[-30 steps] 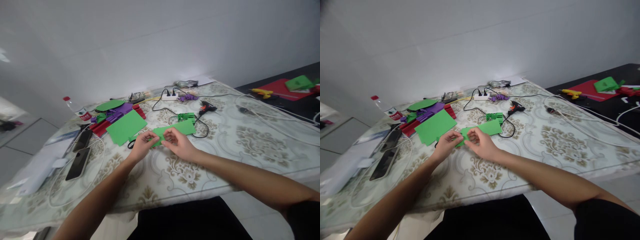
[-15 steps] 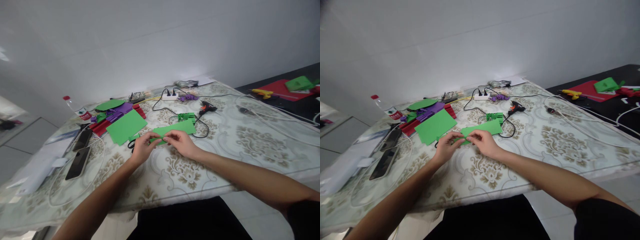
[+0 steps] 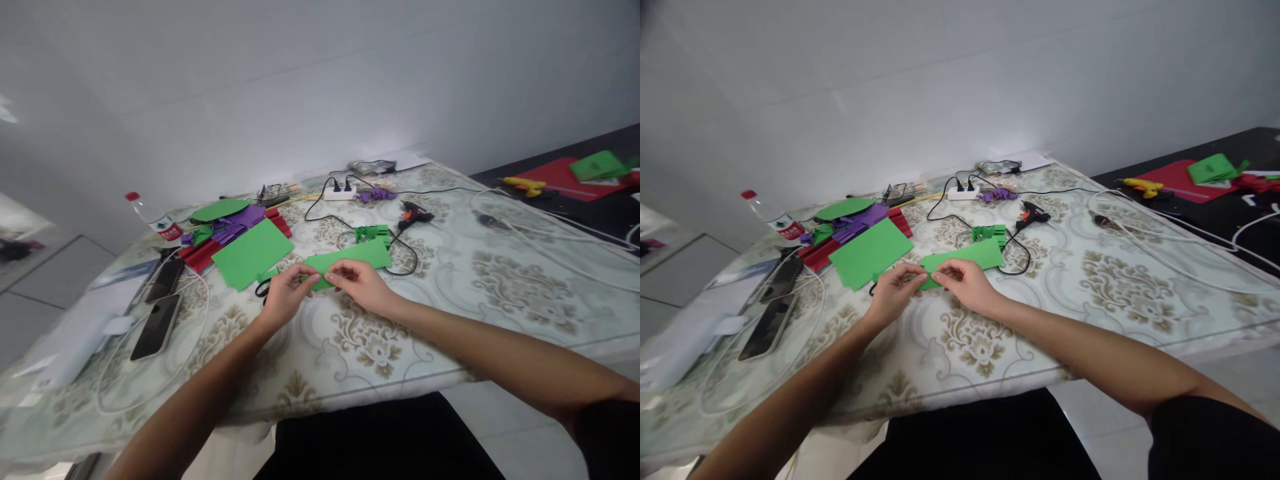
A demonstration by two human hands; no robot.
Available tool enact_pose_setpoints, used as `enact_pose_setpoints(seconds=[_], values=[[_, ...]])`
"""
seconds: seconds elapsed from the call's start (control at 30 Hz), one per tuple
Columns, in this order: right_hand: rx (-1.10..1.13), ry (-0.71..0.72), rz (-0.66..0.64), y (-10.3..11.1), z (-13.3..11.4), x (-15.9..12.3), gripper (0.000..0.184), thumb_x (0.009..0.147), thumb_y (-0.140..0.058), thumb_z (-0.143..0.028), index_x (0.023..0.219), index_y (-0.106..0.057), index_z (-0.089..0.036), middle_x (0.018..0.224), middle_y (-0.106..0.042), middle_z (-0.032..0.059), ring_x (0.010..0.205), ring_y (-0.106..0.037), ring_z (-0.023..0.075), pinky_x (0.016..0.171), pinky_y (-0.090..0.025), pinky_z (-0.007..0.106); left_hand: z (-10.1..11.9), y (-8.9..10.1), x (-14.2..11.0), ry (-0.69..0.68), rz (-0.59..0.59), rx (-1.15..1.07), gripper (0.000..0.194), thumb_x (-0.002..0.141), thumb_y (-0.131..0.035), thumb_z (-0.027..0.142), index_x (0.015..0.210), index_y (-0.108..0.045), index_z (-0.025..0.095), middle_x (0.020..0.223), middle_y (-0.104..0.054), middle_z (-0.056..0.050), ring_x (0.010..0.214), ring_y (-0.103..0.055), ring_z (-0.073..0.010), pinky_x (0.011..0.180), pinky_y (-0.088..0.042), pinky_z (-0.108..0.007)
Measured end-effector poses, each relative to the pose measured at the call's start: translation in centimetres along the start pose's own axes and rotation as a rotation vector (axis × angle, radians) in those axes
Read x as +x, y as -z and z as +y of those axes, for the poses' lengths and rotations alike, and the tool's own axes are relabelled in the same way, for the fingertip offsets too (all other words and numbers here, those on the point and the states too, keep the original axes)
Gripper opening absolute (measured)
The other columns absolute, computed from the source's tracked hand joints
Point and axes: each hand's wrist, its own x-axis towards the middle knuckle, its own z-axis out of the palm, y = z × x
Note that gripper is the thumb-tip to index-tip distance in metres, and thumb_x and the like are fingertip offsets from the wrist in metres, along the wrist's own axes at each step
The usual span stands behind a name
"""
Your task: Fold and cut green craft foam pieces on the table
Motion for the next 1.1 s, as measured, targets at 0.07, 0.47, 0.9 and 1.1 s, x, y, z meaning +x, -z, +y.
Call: enact_pose_setpoints(seconds=[0.07,0.47,0.9,1.1], values=[[-0.006,0.008,-0.012,0.0,-0.1,0.0,0.038,0.078,-0.074,-0.052,0.089,-0.071,-0.016,0.081,-0.069,0.0041,0.072,-0.063,0.0166,0.065,-0.054,0.029,-0.1,0.0,0.0,-0.009,-0.008,0.007,0.025,0.084,-0.072,0.041,0.091,-0.071,0.017,0.081,-0.069,-0.003,0.066,-0.062,-0.0126,0.053,-0.057,-0.022],[-0.121,0.093,-0.018,0.1,-0.7,-0.4,0.035,0.085,-0.067,-0.052,0.085,-0.069,-0.017,0.074,-0.064,0.0021,0.067,-0.056,0.0151,0.061,-0.047,0.027,0.2,0.1,-0.4,-0.023,-0.062,0.054,0.024,0.086,-0.069,0.042,0.089,-0.069,0.018,0.079,-0.067,-0.004,0.064,-0.061,-0.0128,0.055,-0.052,-0.022],[0.002,0.028,0.062,0.2,-0.2,0.1,0.036,0.08,-0.071,-0.054,0.085,-0.066,-0.018,0.073,-0.059,0.0008,0.068,-0.056,0.0154,0.058,-0.053,0.027,1.3,0.1,-0.1,0.014,-0.003,-0.061,0.031,0.085,-0.068,0.047,0.083,-0.063,0.016,0.068,-0.06,0.001,0.055,-0.058,-0.0094,0.052,-0.052,-0.021],[0.039,-0.018,0.049,0.2,0.0,0.2,0.035,0.079,-0.071,-0.053,0.083,-0.064,-0.019,0.072,-0.058,-0.0002,0.066,-0.057,0.0147,0.06,-0.054,0.028,1.4,0.0,0.1,0.025,0.031,-0.087,0.035,0.081,-0.072,0.05,0.085,-0.063,0.017,0.066,-0.059,0.002,0.052,-0.057,-0.0089,0.049,-0.05,-0.021]])
